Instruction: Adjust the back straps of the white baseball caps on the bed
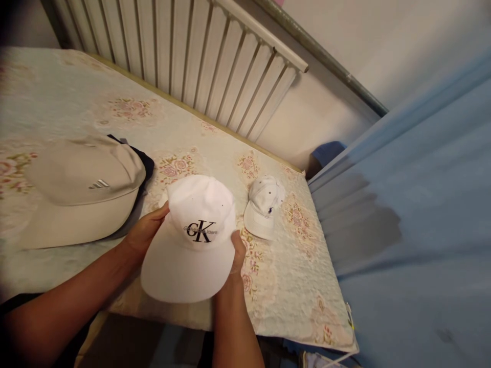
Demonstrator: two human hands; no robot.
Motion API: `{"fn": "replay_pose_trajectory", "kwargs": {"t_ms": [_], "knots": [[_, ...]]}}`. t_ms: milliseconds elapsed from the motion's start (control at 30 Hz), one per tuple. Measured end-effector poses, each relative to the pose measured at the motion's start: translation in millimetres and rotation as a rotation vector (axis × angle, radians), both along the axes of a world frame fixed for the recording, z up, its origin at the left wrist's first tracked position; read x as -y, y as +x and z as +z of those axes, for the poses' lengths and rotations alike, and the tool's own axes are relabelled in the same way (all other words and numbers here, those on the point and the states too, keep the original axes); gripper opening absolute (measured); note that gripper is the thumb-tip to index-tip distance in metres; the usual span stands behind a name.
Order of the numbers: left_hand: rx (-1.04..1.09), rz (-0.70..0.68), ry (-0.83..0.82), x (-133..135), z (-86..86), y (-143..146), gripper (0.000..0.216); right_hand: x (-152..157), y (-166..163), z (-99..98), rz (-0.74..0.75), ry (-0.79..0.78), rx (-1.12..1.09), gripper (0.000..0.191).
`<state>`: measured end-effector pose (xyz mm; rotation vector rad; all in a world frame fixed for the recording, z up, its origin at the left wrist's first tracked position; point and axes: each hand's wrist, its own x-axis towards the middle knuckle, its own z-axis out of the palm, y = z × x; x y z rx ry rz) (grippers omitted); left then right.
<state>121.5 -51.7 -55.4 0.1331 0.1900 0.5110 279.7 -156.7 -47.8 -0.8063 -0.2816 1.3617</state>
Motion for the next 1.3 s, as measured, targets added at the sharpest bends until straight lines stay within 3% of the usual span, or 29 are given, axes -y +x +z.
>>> {"fn": "replay_pose_trajectory", "kwargs": {"t_ms": [133,333,667,833,1067,1300], "knots": [[-0.007,-0.044,-0.024,5.6,7.9,-1.7,0.059,-0.6,-6.0,-3.9,0.051,-0.057,-0.013,0.055],[0.001,-0.057,0.046,18.3,15.6,-7.7,0.072,-5.6,-6.0,0.6,0.014,-0.116,-0.046,0.051],[-0.162,0.021,-0.003,25.0,21.7,-12.3,0.067,-10.9,-10.8,-4.5,0.127,-0.113,-0.088,0.051],[-0.148,0.056,-0.007,22.4,29.9,-9.9,0.064,-13.0,-9.7,-5.0,0.097,-0.149,-0.084,0.05],[-0.258,0.005,-0.075,15.4,24.8,-8.8,0.064,-5.2,-12.8,-8.1,0.047,-0.017,-0.076,0.056],[-0.223,-0.02,-0.054,11.3,16.9,-9.1,0.064,-7.0,-11.1,-8.2,0.025,-0.048,-0.063,0.05]]}}
